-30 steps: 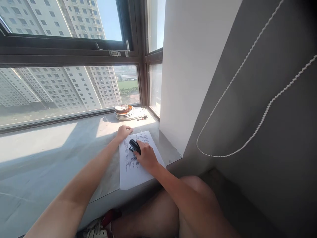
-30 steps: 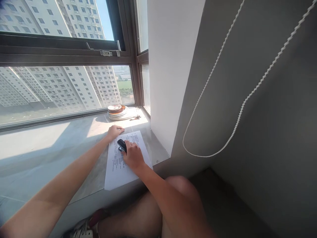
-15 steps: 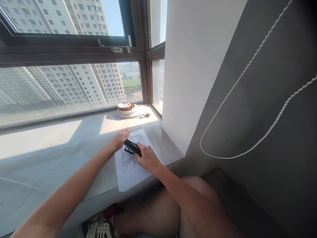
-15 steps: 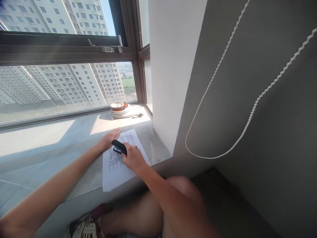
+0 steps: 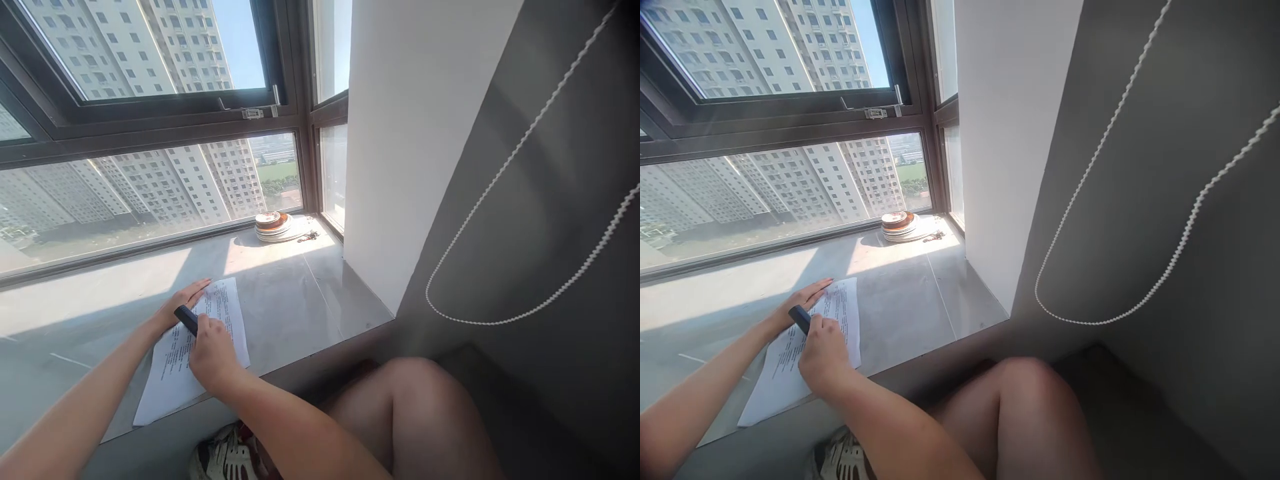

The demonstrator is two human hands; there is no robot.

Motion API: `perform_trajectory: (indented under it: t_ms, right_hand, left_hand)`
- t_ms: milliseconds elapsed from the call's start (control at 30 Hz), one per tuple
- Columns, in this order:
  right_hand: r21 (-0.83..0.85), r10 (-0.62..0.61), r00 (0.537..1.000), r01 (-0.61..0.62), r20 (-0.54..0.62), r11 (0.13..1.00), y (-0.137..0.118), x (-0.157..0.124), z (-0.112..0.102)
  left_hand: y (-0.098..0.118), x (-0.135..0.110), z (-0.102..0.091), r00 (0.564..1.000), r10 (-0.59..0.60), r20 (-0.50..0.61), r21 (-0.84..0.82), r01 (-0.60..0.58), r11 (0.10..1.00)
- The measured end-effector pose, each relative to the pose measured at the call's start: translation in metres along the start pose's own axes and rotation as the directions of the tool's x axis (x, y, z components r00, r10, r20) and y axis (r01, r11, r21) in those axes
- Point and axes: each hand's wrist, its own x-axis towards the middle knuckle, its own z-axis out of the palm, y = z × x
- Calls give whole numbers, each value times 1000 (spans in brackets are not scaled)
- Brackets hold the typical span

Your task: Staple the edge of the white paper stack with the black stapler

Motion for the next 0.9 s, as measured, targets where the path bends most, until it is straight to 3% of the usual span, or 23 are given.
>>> perform_trajectory:
  t_ms: [100,233,333,433,500,600,700,833,900]
  right_hand:
    - [-9,-2,1000,2,6,1000,-3,1,6]
    - [-6,0,1000,0,7,1000,-2,0,2]
    - [-20,-7,1000,7,-4,1000,0,-2,3]
    - [-35,-16,1000,16,-7,999,3,-6,0]
    - [-40,-21,1000,20,-15,999,9,-12,-9]
    - [-50,-21,999,19,-39,999,25,-25,-35]
    - [-75,-13,997,8,-71,997,49,-38,-72]
    - [-83,-12,993,2,-118,997,85,-47,-128]
    - [-92,19,989,-33,-147,995,98,-49,-152]
  left_hand:
    - [-14,3,-5,1000,-9,17,-3,9,1000]
    - [-14,1,-4,1000,-18,10,-46,18,999]
    - [-11,-7,-2,986,-68,-152,-56,60,997]
    - [-8,-14,-3,928,-127,-351,-37,122,992]
    - [-2,-16,-6,915,-128,-383,-34,124,992]
    - [21,-14,-10,910,-169,-379,-111,136,984]
    - [57,-9,-7,841,-287,-458,-271,176,946]
    - [117,8,22,735,-355,-577,-360,161,919]
    - [148,23,43,733,-373,-569,-424,128,897]
